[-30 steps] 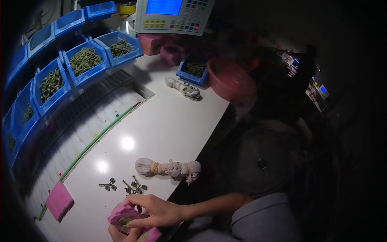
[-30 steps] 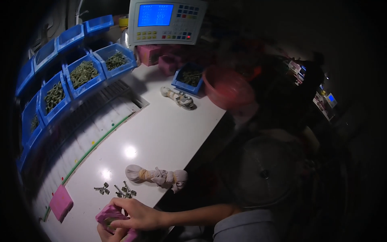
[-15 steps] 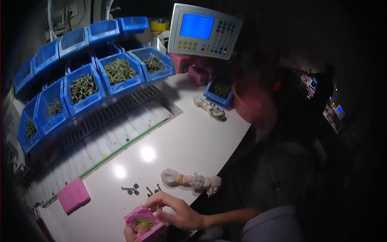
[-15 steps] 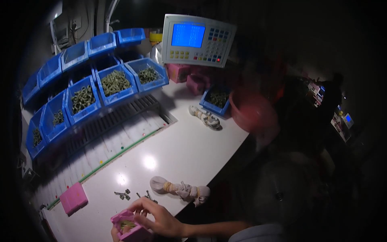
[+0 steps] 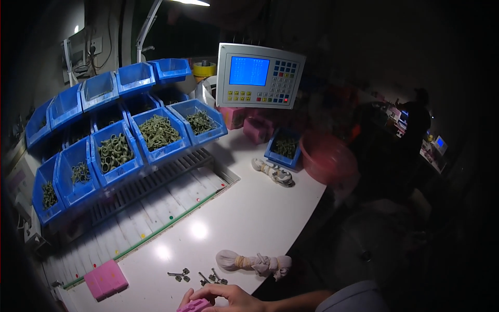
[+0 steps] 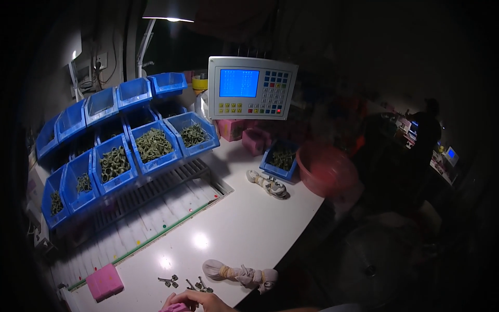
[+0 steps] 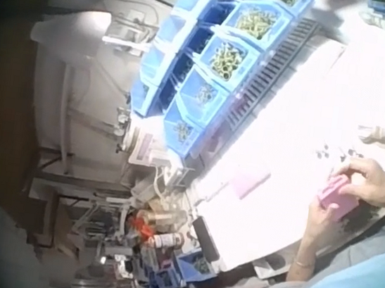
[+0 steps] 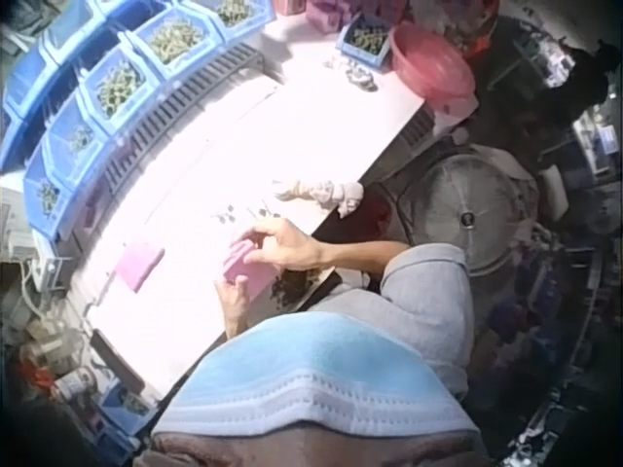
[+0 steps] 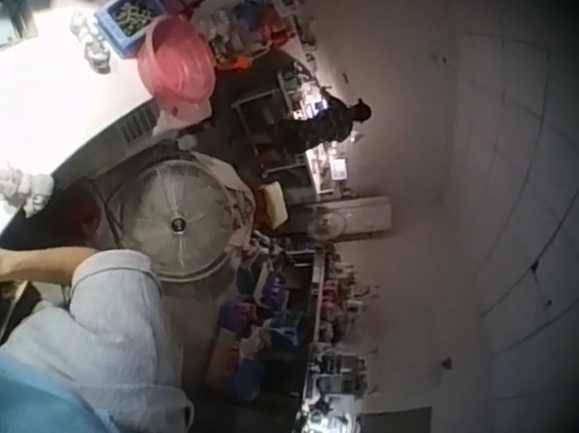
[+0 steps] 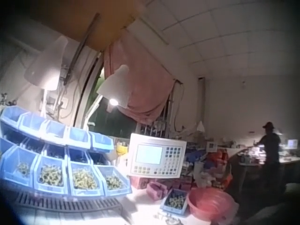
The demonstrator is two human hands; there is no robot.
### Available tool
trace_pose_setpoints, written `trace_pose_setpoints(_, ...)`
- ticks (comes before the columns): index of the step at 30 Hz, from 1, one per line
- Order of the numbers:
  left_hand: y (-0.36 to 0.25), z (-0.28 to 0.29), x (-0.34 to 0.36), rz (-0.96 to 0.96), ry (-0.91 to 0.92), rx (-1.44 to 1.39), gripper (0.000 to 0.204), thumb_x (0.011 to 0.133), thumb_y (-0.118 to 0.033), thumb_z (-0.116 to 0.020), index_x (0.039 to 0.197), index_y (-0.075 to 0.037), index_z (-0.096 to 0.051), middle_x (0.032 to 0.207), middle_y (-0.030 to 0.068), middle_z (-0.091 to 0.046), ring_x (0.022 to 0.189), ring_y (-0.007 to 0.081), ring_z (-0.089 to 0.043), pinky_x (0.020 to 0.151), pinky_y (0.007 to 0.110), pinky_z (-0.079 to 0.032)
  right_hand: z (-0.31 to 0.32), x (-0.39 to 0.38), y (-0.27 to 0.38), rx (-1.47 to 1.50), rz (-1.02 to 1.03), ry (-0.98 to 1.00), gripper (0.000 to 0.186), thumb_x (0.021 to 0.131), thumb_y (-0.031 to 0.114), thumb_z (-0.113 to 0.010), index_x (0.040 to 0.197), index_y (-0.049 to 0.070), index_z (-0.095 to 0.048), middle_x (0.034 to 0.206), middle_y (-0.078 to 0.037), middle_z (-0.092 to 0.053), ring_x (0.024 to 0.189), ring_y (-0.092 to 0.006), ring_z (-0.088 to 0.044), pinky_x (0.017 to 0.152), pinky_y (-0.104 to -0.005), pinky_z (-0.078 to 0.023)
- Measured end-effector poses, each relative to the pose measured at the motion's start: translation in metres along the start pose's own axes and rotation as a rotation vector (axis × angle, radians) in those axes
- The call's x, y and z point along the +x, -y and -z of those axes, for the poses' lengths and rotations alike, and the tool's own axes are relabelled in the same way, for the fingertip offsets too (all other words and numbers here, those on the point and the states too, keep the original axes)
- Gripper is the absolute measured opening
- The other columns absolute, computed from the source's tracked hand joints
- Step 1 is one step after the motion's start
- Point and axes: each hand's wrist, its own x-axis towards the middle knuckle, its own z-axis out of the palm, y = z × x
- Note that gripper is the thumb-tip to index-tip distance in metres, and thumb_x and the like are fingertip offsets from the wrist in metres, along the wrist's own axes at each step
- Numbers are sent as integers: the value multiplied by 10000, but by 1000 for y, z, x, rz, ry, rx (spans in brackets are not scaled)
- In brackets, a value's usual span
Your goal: The person places small green leaf-shaped pieces into various pink molds, applies white paste with a cloth, and connects components together using a thin wire.
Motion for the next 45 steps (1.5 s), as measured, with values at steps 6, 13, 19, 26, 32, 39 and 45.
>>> trace_pose_setpoints(6,25,0,-13,93,-162,-171,590,879,-490,-508,1101,53,-579,1068,159,-616,1003,259,-561,890,372,-420,-4,-1,-3,-150,53,17,203,757,18,-658,947,6,-585,839,-59,-608,806,-129,-574,717,-270,-474)
trace_pose_setpoints(13,17,2,-4,74,-188,-86,517,918,-425,-459,1066,47,-609,1033,124,-640,981,217,-574,888,331,-421,-10,13,-19,-109,-42,46,217,776,32,-638,982,3,-577,862,-76,-595,800,-141,-569,711,-268,-461)
trace_pose_setpoints(19,-11,2,0,39,-230,-268,596,937,-398,-426,1297,75,-387,1150,160,-576,1051,200,-546,907,307,-423,-22,11,-16,-32,-82,21,239,800,-12,-604,1033,-14,-556,912,-63,-593,863,-120,-564,755,-248,-460)
trace_pose_setpoints(26,-19,12,-12,15,-177,-100,560,901,-344,-548,1359,-75,-373,965,145,-645,840,116,-593,770,260,-472,-34,19,-14,74,-87,116,200,822,-36,-561,1022,-40,-563,956,-100,-606,908,-149,-576,792,-254,-455)
trace_pose_setpoints(32,-30,35,-3,-127,-281,-42,574,896,-301,-565,1352,-20,-361,852,114,-658,752,93,-590,685,243,-479,-43,49,-13,15,-63,204,287,756,-72,-627,1024,-56,-525,935,-101,-548,869,-148,-525,821,-253,-402)
trace_pose_setpoints(39,-41,62,-1,-45,-192,-96,854,841,-573,-460,1396,25,-210,1214,169,-525,1014,167,-548,878,279,-419,-58,67,-15,144,26,270,436,766,-65,-625,1164,-56,-445,1018,-116,-523,930,-161,-521,842,-260,-409)
trace_pose_setpoints(45,-37,123,-1,233,-231,-198,833,859,-648,-93,1389,-25,-254,1166,164,-528,1033,219,-546,934,347,-416,-69,73,-21,-21,47,112,482,803,24,-566,1245,-38,-384,1071,-159,-539,968,-203,-544,787,-302,-451)
